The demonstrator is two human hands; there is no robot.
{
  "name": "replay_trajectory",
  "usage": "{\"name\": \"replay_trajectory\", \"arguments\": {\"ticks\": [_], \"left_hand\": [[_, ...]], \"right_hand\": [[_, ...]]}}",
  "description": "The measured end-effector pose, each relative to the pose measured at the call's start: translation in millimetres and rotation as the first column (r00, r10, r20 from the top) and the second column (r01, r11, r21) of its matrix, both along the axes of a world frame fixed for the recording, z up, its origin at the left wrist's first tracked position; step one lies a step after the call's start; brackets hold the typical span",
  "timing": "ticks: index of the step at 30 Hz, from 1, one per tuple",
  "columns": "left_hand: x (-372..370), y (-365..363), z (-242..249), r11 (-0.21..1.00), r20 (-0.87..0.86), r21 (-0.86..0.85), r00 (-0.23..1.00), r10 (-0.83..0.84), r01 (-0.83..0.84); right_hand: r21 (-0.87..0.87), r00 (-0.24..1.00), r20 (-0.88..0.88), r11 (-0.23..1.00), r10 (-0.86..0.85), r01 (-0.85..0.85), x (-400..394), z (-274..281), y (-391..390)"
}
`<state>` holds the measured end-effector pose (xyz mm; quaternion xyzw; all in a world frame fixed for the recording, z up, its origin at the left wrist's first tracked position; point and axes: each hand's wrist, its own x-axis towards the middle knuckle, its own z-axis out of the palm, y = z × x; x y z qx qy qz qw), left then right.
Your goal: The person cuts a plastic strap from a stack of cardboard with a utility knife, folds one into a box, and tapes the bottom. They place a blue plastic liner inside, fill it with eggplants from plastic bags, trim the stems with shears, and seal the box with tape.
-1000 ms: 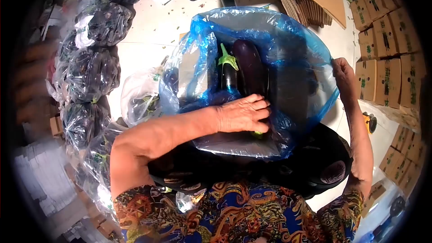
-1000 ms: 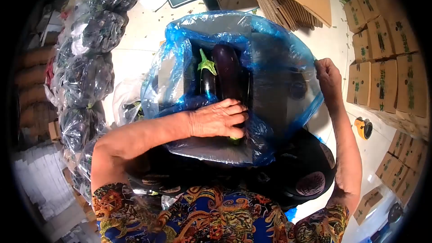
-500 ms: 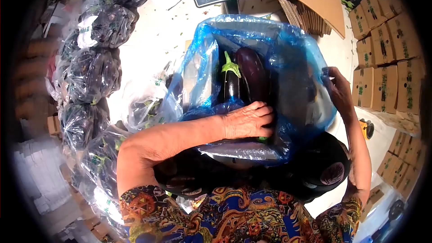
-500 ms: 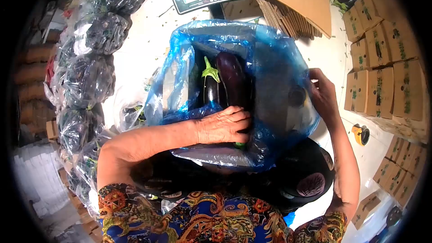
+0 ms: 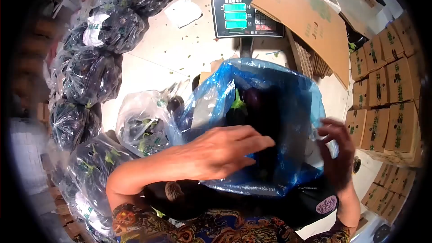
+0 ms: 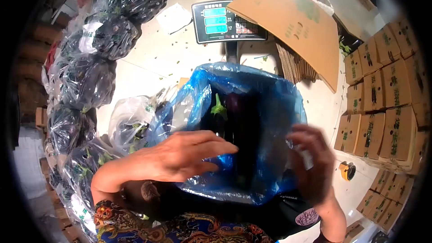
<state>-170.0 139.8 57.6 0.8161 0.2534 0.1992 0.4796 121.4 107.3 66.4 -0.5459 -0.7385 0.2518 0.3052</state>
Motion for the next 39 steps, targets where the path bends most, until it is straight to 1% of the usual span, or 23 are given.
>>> {"name": "replay_trajectory", "arguments": {"ticks": [2,4,5,8,10,13,16,19,21,22,24,25,27,28,29,32,33,35,36,37,38,39], "left_hand": [[-21,2,-6,0.999,-0.079,0.011,0.996,0.051,-0.051],[-30,1,-20,0.997,-0.127,0.026,0.989,0.079,-0.076],[-33,-1,-31,0.996,-0.135,0.035,0.988,0.08,-0.076],[-36,-7,-61,0.996,-0.148,0.066,0.987,0.061,-0.051],[-32,-8,-74,0.994,-0.151,0.103,0.987,0.052,-0.036],[-22,-10,-79,1.0,-0.228,0.03,0.974,0.004,0.003],[-10,-15,-92,0.997,-0.268,0.064,0.963,-0.03,0.049],[4,-22,-104,0.991,-0.284,0.113,0.958,-0.034,0.068],[17,-26,-117,0.975,-0.264,0.216,0.964,0.009,0.05],[24,-30,-123,0.965,-0.253,0.259,0.967,0.025,0.043],[36,-36,-132,0.854,-0.238,0.512,0.971,0.034,0.095],[43,-36,-136,0.773,-0.224,0.624,0.974,0.038,0.114],[63,-37,-160,0.668,-0.375,0.681,0.927,-0.032,0.299],[73,-34,-161,0.599,-0.447,0.701,0.893,-0.054,0.387],[81,-35,-160,0.596,-0.509,0.691,0.861,-0.001,0.409],[84,-31,-164,0.546,-0.506,0.702,0.86,-0.068,0.457],[78,-28,-163,0.559,-0.518,0.678,0.85,-0.099,0.478],[64,-11,-139,0.704,-0.353,0.633,0.93,-0.107,0.321],[55,-1,-118,0.768,-0.267,0.593,0.959,-0.094,0.241],[45,8,-96,0.873,-0.166,0.457,0.981,-0.102,0.168],[35,15,-70,0.948,-0.061,0.3,0.994,-0.09,0.105],[26,17,-46,0.974,0.016,0.223,0.999,-0.047,0.042]], "right_hand": [[0.032,0.976,0.09,0.979,0.2,-0.203,-9,-15,7],[-0.134,0.975,0.044,0.968,0.218,-0.21,-20,-27,9],[-0.169,0.958,0.066,0.95,0.278,-0.264,-21,-35,11],[-0.208,0.937,0.108,0.929,0.333,-0.306,-27,-46,11],[-0.216,0.937,0.114,0.929,0.331,-0.301,-29,-47,13],[-0.237,0.941,0.113,0.928,0.32,-0.287,-27,-50,16],[-0.254,0.939,0.136,0.927,0.317,-0.276,-23,-55,15],[-0.291,0.933,0.143,0.915,0.33,-0.279,-17,-58,14],[-0.339,0.929,0.149,0.9,0.339,-0.274,-13,-58,13],[-0.354,0.906,0.213,0.894,0.364,-0.276,-12,-58,14],[-0.408,0.853,0.322,0.873,0.411,-0.266,-9,-63,15],[-0.424,0.841,0.325,0.862,0.432,-0.279,-5,-68,14],[-0.395,0.87,0.266,0.87,0.415,-0.294,-3,-67,12],[-0.372,0.882,0.241,0.878,0.405,-0.301,-4,-65,12],[-0.346,0.894,0.233,0.892,0.383,-0.292,-5,-60,11],[-0.356,0.896,0.227,0.889,0.382,-0.289,0,-63,12],[-0.352,0.891,0.245,0.891,0.382,-0.286,2,-67,11],[-0.343,0.879,0.273,0.893,0.391,-0.291,9,-75,10],[-0.325,0.882,0.258,0.895,0.394,-0.305,10,-77,11],[-0.307,0.884,0.244,0.896,0.4,-0.321,12,-78,12],[-0.287,0.885,0.232,0.898,0.403,-0.333,13,-78,13],[-0.25,0.904,0.201,0.912,0.379,-0.326,12,-74,13]]}}
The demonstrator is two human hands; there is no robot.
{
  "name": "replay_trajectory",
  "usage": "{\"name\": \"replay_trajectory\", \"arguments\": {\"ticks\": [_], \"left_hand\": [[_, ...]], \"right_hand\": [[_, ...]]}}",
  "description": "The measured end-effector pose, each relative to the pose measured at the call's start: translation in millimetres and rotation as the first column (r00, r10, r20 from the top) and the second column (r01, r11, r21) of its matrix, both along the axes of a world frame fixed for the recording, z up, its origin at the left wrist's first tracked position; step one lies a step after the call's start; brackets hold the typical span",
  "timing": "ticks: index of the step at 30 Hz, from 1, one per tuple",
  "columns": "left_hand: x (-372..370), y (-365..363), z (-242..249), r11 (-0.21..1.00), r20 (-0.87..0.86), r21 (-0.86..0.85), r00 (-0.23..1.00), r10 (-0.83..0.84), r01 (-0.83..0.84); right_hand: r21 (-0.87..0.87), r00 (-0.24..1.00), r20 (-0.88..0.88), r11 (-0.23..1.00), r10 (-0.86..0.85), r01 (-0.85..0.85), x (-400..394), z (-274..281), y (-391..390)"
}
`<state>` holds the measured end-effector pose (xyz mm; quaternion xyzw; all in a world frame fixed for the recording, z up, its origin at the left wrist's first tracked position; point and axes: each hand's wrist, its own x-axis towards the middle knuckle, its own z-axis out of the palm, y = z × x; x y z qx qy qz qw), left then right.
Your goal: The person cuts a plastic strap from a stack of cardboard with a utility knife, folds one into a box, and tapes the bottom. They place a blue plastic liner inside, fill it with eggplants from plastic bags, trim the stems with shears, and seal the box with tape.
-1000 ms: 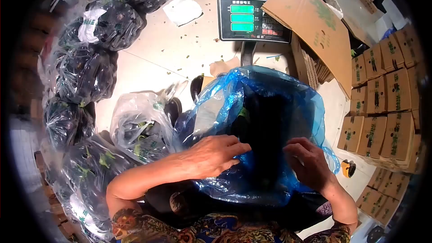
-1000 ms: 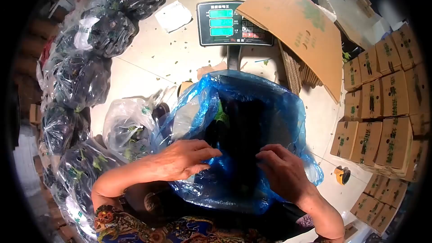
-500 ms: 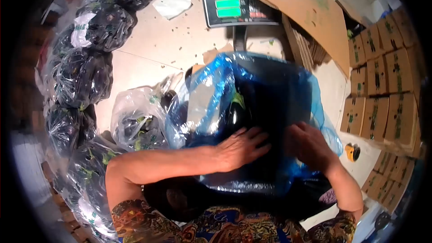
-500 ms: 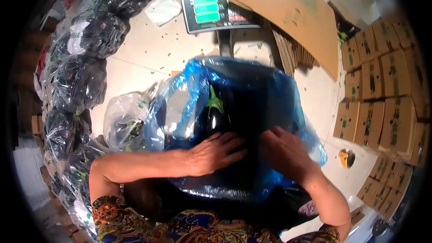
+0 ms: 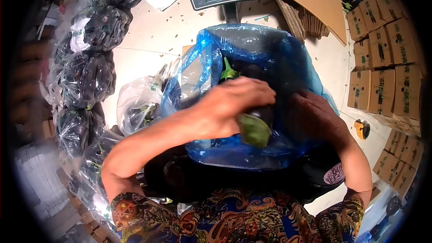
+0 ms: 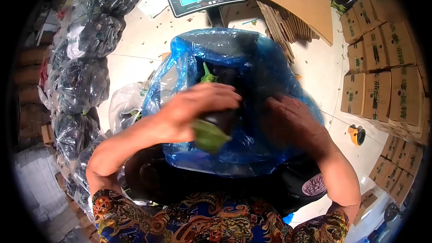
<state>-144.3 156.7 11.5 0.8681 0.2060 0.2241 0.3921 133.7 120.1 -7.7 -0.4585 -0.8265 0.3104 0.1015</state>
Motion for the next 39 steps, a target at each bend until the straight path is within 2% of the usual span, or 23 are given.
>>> {"name": "replay_trajectory", "arguments": {"ticks": [3,5,7,9,11,13,15,16,17,19,20,22,23,25,29,31,33,34,35,36,37,38,39], "left_hand": [[-37,-6,57,0.951,0.277,-0.273,0.935,0.221,-0.144],[-78,-23,78,0.915,0.378,-0.274,0.842,0.385,-0.295],[-122,-45,96,0.848,0.462,-0.225,0.713,0.527,-0.481],[-153,-68,106,0.725,0.484,-0.196,0.578,0.657,-0.661],[-187,-89,103,0.648,0.272,-0.15,0.598,0.753,-0.747],[-172,-114,92,0.383,0.046,-0.314,0.389,0.92,-0.869],[-197,-132,54,0.263,-0.418,-0.239,0.343,0.841,-0.935],[-198,-137,26,0.244,-0.48,-0.173,0.298,0.825,-0.954],[-198,-143,1,0.113,-0.577,-0.294,0.271,0.771,-0.949],[-207,-165,-83,0.059,-0.554,-0.432,0.316,0.77,-0.9],[-202,-176,-116,0.074,-0.515,-0.362,0.266,0.815,-0.929],[-203,-201,-207,0.021,-0.629,-0.387,0.281,0.724,-0.922],[-193,-199,-211,-0.021,-0.716,-0.389,0.288,0.636,-0.921],[-182,-211,-251,-0.019,-0.686,-0.298,0.201,0.699,-0.954],[-191,-203,-259,0.298,-0.658,-0.154,0.323,0.68,-0.942],[-210,-179,-233,0.447,-0.57,0.206,0.264,0.778,-0.871],[-241,-162,-220,0.551,-0.641,0.374,0.221,0.735,-0.746],[-265,-174,-236,0.591,-0.693,0.362,0.216,0.687,-0.721],[-279,-176,-224,0.642,-0.909,0.145,0.155,0.388,-0.753],[-291,-187,-226,0.689,-0.966,0.124,0.072,0.248,-0.714],[-305,-208,-229,0.717,-0.952,0.141,0.106,0.288,-0.683],[-308,-222,-232,0.738,-0.997,0.036,0.028,0.074,-0.674],[-315,-246,-245,0.692,-0.997,-0.08,0.072,-0.041,-0.718]], "right_hand": [[-0.055,0.987,0.162,0.998,-0.014,0.023,5,0,0],[-0.325,0.973,0.212,0.933,-0.086,0.153,-1,9,2],[-0.331,0.977,0.199,0.934,-0.071,0.136,-11,17,5],[-0.08,0.996,0.093,0.997,0.014,-0.007,-18,21,-5],[-0.055,0.997,0.057,0.998,0.042,-0.039,-40,36,-8],[-0.117,0.983,0.082,0.981,0.165,-0.155,-56,46,-6],[-0.138,0.948,0.106,0.949,0.299,-0.283,-73,49,-2],[-0.119,0.937,0.104,0.94,0.333,-0.321,-81,47,-1],[-0.113,0.933,0.114,0.937,0.342,-0.33,-91,48,1],[-0.105,0.924,0.13,0.931,0.361,-0.349,-113,45,5],[-0.129,0.927,0.131,0.933,0.352,-0.336,-124,45,6],[-0.166,0.921,0.128,0.923,0.368,-0.346,-140,38,10],[-0.186,0.919,0.13,0.92,0.371,-0.345,-145,37,11],[-0.18,0.909,0.142,0.913,0.393,-0.367,-155,30,13],[-0.242,0.903,0.165,0.903,0.398,-0.354,-162,15,17],[-0.273,0.905,0.151,0.897,0.397,-0.348,-164,5,18],[-0.288,0.891,0.163,0.885,0.423,-0.367,-164,-7,16],[-0.286,0.886,0.171,0.882,0.43,-0.373,-164,-10,18],[-0.311,0.873,0.192,0.872,0.448,-0.379,-164,-10,20],[-0.34,0.861,0.211,0.861,0.462,-0.378,-163,-11,20],[-0.374,0.848,0.224,0.846,0.479,-0.379,-163,-12,19],[-0.395,0.867,0.204,0.848,0.456,-0.353,-161,-16,17],[-0.413,0.881,0.185,0.848,0.436,-0.333,-158,-20,18]]}}
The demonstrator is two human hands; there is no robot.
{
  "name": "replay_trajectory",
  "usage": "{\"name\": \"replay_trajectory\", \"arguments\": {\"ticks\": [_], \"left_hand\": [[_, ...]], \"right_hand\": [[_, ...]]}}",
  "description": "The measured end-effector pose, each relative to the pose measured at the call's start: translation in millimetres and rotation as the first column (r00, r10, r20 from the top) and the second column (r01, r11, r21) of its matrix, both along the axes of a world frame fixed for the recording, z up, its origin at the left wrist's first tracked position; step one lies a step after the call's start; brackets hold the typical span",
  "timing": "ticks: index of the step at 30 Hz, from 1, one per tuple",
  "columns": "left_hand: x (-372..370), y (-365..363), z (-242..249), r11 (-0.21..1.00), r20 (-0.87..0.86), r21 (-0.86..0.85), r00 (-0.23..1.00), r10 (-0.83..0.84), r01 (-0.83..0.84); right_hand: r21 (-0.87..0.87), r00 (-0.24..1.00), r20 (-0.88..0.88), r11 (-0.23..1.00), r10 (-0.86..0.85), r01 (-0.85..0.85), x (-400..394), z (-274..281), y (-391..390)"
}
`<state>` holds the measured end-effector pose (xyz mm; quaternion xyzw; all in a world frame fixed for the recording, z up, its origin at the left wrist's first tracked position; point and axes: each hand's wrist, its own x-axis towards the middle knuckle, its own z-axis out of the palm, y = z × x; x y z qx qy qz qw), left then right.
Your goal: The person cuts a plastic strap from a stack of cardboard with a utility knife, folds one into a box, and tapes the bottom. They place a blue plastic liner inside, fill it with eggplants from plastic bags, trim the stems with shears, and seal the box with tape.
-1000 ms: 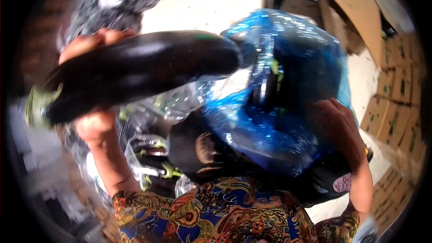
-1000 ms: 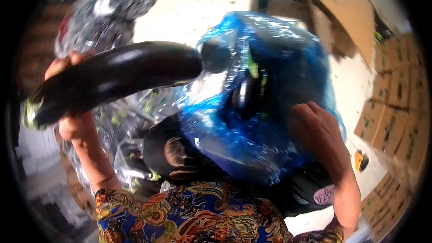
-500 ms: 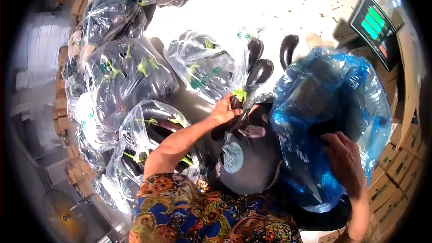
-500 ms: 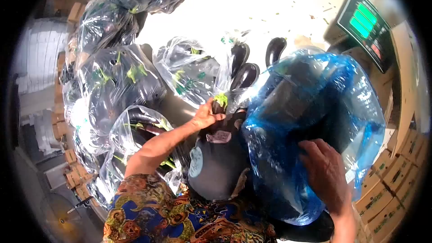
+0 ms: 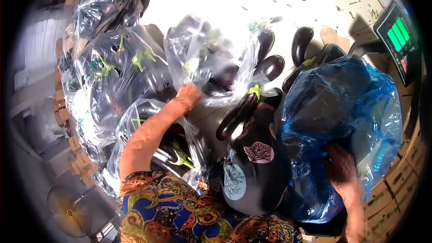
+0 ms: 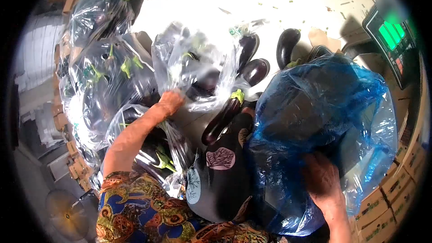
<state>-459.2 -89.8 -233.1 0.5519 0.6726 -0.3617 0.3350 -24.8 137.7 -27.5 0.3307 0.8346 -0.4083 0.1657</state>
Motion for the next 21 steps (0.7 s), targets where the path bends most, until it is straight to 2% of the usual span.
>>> {"name": "replay_trajectory", "arguments": {"ticks": [2,5,7,9,10,12,13,14,16,17,18,20,21], "left_hand": [[-2,-18,12,0.951,0.159,-0.296,0.976,0.146,-0.094],[-18,-21,13,0.975,0.476,0.123,0.873,0.106,-0.185],[-55,-25,-13,0.907,0.417,0.146,0.856,0.305,-0.394],[-74,-8,-23,0.756,0.254,0.185,0.774,0.581,-0.628],[-76,1,-24,0.369,0.188,0.197,0.405,0.895,-0.908],[-108,-18,-81,0.095,0.344,0.631,0.388,0.855,-0.77],[-87,7,-43,-0.128,0.489,0.641,0.275,0.828,-0.757],[-77,21,-34,-0.308,0.619,0.586,0.168,0.767,-0.749],[-63,37,-38,-0.263,0.663,0.613,0.304,0.685,-0.745],[-60,45,-41,0.005,0.532,0.704,0.532,0.658,-0.71],[-49,51,-47,0.265,0.283,0.861,0.842,0.459,-0.434],[-24,70,-36,0.583,-0.079,0.811,0.976,0.202,-0.055],[-22,75,-43,0.541,-0.223,0.833,0.966,0.13,0.119]], "right_hand": [[-0.016,1.0,0.011,1.0,0.003,-0.003,3,-6,1],[-0.002,0.998,0.033,0.999,0.049,-0.049,8,-11,-5],[0.028,0.999,-0.022,0.999,0.039,-0.038,9,-16,-8],[0.016,0.999,-0.013,0.999,0.045,-0.045,10,-20,-6],[0.01,0.999,-0.008,0.999,0.053,-0.052,9,-21,-5],[-0.004,0.999,0.018,1.0,0.028,-0.028,8,-20,-4],[-0.014,0.999,0.033,1.0,0.018,-0.018,7,-18,-4],[0.009,1.0,0.01,1.0,0.019,-0.019,4,-15,-5],[0.041,0.999,-0.019,0.999,0.028,-0.027,0,-13,-4],[0.049,0.999,-0.024,0.998,0.035,-0.034,0,-15,-3],[0.041,0.999,-0.006,0.998,0.047,-0.047,5,-23,-4],[0.028,0.999,0.037,0.999,0.034,-0.035,11,-25,-6],[0.022,0.998,0.061,1.0,0.01,-0.012,12,-22,-6]]}}
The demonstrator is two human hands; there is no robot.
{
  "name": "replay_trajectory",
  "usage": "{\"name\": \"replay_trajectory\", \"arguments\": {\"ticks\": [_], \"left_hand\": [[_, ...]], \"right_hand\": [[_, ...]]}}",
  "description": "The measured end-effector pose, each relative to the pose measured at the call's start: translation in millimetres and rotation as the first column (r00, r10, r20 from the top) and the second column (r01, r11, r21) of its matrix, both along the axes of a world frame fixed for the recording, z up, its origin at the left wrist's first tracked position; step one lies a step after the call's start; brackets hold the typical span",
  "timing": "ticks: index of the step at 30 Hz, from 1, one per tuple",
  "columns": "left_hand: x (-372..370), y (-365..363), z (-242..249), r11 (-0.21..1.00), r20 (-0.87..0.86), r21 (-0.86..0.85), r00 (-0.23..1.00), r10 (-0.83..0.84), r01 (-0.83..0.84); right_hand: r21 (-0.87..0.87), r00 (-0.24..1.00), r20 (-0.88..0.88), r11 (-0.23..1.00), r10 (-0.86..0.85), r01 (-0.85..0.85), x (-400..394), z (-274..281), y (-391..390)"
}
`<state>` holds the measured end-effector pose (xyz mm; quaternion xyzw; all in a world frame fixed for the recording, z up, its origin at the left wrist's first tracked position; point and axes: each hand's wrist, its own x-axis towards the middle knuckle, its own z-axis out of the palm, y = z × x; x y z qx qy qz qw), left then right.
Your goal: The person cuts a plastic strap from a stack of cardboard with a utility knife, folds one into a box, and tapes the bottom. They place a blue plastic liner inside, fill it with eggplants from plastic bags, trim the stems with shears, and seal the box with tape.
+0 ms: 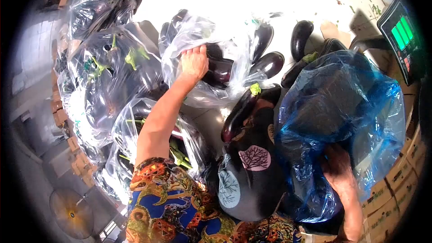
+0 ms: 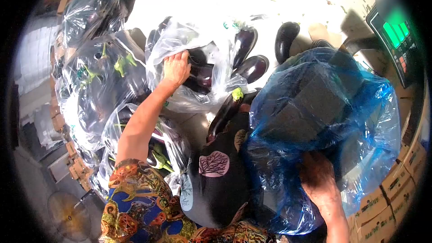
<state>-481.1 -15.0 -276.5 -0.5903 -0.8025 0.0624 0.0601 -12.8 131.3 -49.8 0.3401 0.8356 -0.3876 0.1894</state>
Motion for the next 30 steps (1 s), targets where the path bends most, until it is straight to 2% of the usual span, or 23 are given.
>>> {"name": "replay_trajectory", "arguments": {"ticks": [1,3,4,5,7,9,10,12,14,15,17,18,19,20,23,24,25,27,30], "left_hand": [[-4,6,-5,0.979,0.071,-0.134,0.984,0.163,-0.153],[-14,27,-11,0.825,0.138,-0.414,0.869,0.475,-0.385],[-24,27,-19,0.839,0.135,-0.364,0.868,0.477,-0.404],[-36,31,-27,0.773,0.207,-0.476,0.801,0.562,-0.42],[-42,40,-48,0.647,0.174,-0.535,0.679,0.713,-0.542],[-45,42,-42,0.586,0.227,-0.591,0.583,0.78,-0.554],[-42,42,-35,0.642,0.231,-0.554,0.642,0.731,-0.531],[-45,35,-26,0.763,0.358,-0.563,0.738,0.572,-0.318],[-32,27,4,0.927,0.507,-0.325,0.793,0.338,-0.187],[-7,26,40,0.985,0.555,-0.073,0.814,0.172,-0.158],[31,24,89,1.0,0.556,0.014,0.831,-0.001,-0.008],[49,24,111,0.996,0.489,0.013,0.868,-0.084,0.089],[64,25,131,0.982,0.417,0.006,0.892,-0.172,0.186],[72,24,147,0.976,0.417,0.035,0.884,-0.211,0.216],[82,24,191,0.986,0.615,0.166,0.778,-0.126,0.029],[79,30,217,0.967,0.549,0.223,0.804,-0.227,0.121],[80,31,231,0.949,0.595,0.308,0.765,-0.248,0.068],[90,35,275,0.982,0.788,0.133,0.616,-0.021,-0.136],[107,44,324,0.959,0.77,0.282,0.605,-0.204,-0.035]], "right_hand": [[-0.005,0.999,0.024,1.0,-0.023,0.023,1,2,0],[-0.061,0.998,0.051,0.997,-0.048,0.051,-3,2,1],[-0.089,0.996,0.065,0.994,-0.065,0.07,-3,2,1],[-0.061,0.998,0.043,0.997,-0.041,0.044,-1,-1,0],[-0.006,1.0,0.006,1.0,0.007,-0.007,5,-7,-2],[-0.028,0.998,0.062,0.999,0.02,-0.018,4,-3,0],[-0.059,0.996,0.085,0.998,0.029,-0.024,6,-4,2],[-0.079,0.996,0.082,0.996,0.041,-0.035,8,-5,3],[-0.043,0.998,0.035,0.998,0.055,-0.054,10,-6,5],[0.05,0.997,-0.02,0.996,0.07,-0.069,10,-3,4],[0.239,0.986,-0.122,0.968,0.113,-0.081,8,6,2],[0.124,0.992,-0.018,0.985,0.125,-0.122,2,8,7],[0.115,0.992,-0.046,0.987,0.116,-0.111,-6,16,9],[0.107,0.992,-0.072,0.99,0.104,-0.096,-13,29,9],[0.104,0.996,-0.076,0.994,0.048,-0.04,-7,41,7],[0.105,0.997,-0.074,0.994,0.033,-0.025,-3,42,5],[0.12,0.995,-0.098,0.993,0.018,-0.006,3,43,5],[0.154,0.989,-0.148,0.987,-0.013,0.036,15,47,5],[0.204,0.984,-0.166,0.974,-0.061,0.095,22,64,1]]}}
